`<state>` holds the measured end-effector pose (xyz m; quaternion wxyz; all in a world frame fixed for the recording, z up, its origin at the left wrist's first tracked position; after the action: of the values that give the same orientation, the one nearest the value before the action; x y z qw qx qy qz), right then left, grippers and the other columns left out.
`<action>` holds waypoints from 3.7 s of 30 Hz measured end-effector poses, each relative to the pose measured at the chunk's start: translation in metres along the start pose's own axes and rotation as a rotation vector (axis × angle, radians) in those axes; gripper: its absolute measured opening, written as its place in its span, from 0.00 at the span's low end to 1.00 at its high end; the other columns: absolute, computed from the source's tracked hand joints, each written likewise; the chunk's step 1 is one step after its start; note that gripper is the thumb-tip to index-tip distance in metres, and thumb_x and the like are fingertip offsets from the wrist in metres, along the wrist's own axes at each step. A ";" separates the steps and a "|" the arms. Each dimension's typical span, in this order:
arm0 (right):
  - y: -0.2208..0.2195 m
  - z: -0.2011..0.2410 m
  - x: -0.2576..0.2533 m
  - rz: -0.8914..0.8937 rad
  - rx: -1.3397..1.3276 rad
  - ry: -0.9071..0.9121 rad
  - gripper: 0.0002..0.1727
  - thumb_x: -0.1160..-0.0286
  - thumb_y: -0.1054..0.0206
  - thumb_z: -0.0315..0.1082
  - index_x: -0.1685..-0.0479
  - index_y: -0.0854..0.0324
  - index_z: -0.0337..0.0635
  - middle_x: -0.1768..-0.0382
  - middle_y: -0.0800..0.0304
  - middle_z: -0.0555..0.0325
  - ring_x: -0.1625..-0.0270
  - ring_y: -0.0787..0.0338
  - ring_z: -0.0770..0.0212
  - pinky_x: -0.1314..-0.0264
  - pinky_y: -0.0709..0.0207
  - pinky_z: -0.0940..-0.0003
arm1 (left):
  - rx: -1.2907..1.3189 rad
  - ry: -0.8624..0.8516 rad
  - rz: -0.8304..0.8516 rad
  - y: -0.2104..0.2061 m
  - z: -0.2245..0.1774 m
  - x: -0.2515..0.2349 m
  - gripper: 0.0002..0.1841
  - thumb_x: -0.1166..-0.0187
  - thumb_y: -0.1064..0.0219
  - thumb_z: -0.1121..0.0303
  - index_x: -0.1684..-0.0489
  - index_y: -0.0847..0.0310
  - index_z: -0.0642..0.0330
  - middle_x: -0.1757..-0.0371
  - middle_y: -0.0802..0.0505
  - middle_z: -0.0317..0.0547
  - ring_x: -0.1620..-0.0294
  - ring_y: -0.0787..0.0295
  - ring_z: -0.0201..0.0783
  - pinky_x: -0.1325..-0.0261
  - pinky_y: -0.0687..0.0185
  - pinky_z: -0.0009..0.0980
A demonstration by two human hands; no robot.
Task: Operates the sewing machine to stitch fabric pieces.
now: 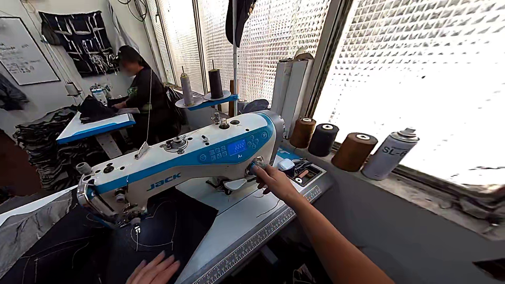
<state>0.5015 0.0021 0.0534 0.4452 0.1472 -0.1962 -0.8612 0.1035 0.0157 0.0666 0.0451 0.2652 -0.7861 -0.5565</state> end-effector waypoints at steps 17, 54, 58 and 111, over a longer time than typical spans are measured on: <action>-0.005 -0.011 -0.006 -0.178 0.085 0.073 0.36 0.10 0.57 0.62 0.60 0.21 0.36 0.76 0.22 0.49 0.71 0.18 0.48 0.64 0.29 0.44 | -0.452 -0.265 -0.361 -0.102 -0.063 -0.177 0.36 0.32 0.23 0.64 0.22 0.25 0.71 0.18 0.21 0.61 0.15 0.27 0.54 0.19 0.28 0.54; -0.037 -0.011 0.006 -0.062 -0.800 -0.362 0.33 0.09 0.63 0.64 0.73 0.31 0.48 0.90 0.35 0.67 0.92 0.39 0.72 0.89 0.43 0.79 | -0.292 -0.171 -0.364 -0.109 -0.059 -0.173 0.41 0.41 0.20 0.73 0.19 0.26 0.66 0.15 0.23 0.55 0.12 0.31 0.52 0.19 0.28 0.52; -0.039 -0.009 0.006 -0.053 -0.809 -0.365 0.33 0.09 0.64 0.65 0.73 0.32 0.49 0.89 0.36 0.67 0.91 0.39 0.72 0.88 0.44 0.79 | -0.284 -0.170 -0.370 -0.108 -0.058 -0.172 0.40 0.42 0.19 0.74 0.20 0.25 0.66 0.16 0.22 0.55 0.13 0.30 0.52 0.21 0.26 0.53; -0.292 0.097 0.126 0.241 0.392 0.715 0.35 0.13 0.49 0.50 0.23 0.27 0.25 0.19 0.27 0.30 0.16 0.29 0.30 0.15 0.44 0.29 | -0.269 0.538 0.703 0.037 0.077 -0.014 0.28 0.12 0.39 0.51 0.42 0.14 0.75 0.34 0.12 0.69 0.23 0.24 0.63 0.15 0.48 0.65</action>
<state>0.1828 0.0721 -0.0082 0.5464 0.4944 -0.2053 -0.6442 0.0738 0.0970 0.0741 0.4677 0.1093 -0.7094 -0.5158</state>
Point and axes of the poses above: each hand's wrist, its own x-axis away from the middle knuckle, its own y-axis out of the back of the hand, z = x × y, the point moved 7 cm from there along -x, towards the middle knuckle
